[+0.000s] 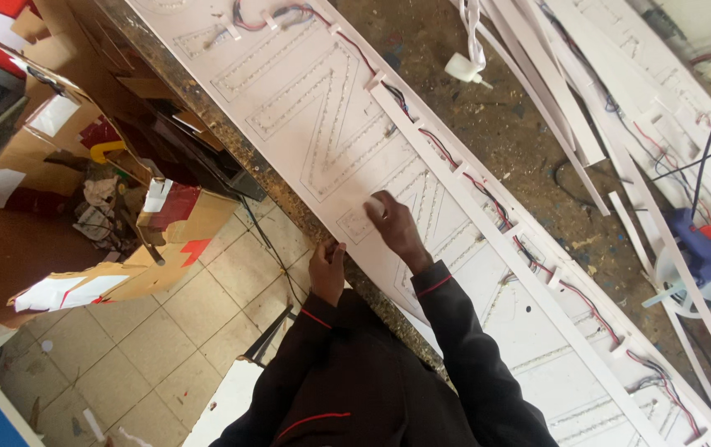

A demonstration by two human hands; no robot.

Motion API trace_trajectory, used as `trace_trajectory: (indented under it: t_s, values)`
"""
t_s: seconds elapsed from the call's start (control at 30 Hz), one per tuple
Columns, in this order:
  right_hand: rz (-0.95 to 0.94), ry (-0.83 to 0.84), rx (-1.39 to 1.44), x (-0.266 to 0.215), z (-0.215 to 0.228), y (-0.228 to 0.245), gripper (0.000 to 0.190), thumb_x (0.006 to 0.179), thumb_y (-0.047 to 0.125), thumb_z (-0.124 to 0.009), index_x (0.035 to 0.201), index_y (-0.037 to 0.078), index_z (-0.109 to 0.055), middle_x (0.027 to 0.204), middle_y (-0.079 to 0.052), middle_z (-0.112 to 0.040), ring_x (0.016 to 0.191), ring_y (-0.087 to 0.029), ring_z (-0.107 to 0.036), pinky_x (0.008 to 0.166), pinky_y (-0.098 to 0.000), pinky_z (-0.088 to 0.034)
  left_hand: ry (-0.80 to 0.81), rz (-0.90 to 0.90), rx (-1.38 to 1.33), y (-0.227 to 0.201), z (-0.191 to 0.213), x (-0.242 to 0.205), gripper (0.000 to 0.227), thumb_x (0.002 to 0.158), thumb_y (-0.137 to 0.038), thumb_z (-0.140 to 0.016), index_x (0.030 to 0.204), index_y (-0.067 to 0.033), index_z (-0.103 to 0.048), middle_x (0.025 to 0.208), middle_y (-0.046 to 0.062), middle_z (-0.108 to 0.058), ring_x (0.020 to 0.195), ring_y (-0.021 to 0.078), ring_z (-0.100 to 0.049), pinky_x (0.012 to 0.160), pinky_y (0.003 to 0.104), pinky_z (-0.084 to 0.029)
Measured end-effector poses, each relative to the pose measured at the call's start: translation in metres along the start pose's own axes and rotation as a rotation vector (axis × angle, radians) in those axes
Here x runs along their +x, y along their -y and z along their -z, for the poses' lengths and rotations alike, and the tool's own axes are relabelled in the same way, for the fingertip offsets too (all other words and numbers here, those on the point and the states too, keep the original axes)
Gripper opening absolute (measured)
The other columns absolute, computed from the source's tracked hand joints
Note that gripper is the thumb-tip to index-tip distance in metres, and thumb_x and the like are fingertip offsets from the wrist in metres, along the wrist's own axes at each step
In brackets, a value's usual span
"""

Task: The person applies adhesive from a white bottle onto the back of a large white board containing LED letter outlines. They then press a long white plastic strip along the edge of the board to secure the components.

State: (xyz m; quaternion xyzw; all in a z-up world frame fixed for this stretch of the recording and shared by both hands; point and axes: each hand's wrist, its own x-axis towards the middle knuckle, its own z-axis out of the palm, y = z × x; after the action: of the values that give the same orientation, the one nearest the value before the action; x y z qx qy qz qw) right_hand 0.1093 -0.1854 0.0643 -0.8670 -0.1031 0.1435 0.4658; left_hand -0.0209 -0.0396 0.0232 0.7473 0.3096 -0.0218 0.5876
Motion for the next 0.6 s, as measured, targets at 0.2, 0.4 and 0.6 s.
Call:
trace_trajectory:
  t_s: [0.2, 0.4, 0.6]
  values:
    - [-0.166, 0.128, 0.069, -0.014, -0.033, -0.001, 0.049, 0.094, 0.063, -0.062, 0.111, 0.017, -0.060, 0.082, -0.022, -0.072, 0.084, -0.046, -0.072, 0.075, -0.0558, -0.051, 0.027, 0.031, -0.012, 0.003, 0.001, 0.004, 0.054, 0.109, -0.042, -0.057, 0.140, 0.0018, -0.057, 0.122, 0.023, -0.065, 0.119, 0.0390, -0.065, 0.095, 0.056, -0.053]
    - [-0.136, 0.079, -0.078, 0.003, -0.050, 0.022, 0.050, 0.097, 0.061, -0.059, 0.119, 0.017, -0.052, 0.081, -0.024, -0.071, 0.085, -0.046, -0.073, 0.077, -0.0592, -0.053, 0.059, 0.096, -0.025, -0.011, 0.006, 0.006, 0.052, 0.109, -0.038, -0.059, 0.140, 0.0038, -0.057, 0.116, 0.021, -0.066, 0.109, 0.0313, -0.066, 0.090, 0.052, -0.052]
    - [-0.081, 0.087, -0.074, -0.001, -0.041, 0.034, 0.045, 0.100, 0.056, -0.056, 0.115, 0.014, -0.051, 0.076, -0.027, -0.069, 0.083, -0.050, -0.071, 0.073, -0.0611, -0.052, 0.054, 0.097, -0.036, -0.012, 0.009, 0.006, 0.048, 0.108, -0.034, -0.062, 0.140, 0.0019, -0.059, 0.113, 0.017, -0.068, 0.105, 0.0266, -0.067, 0.088, 0.048, -0.053]
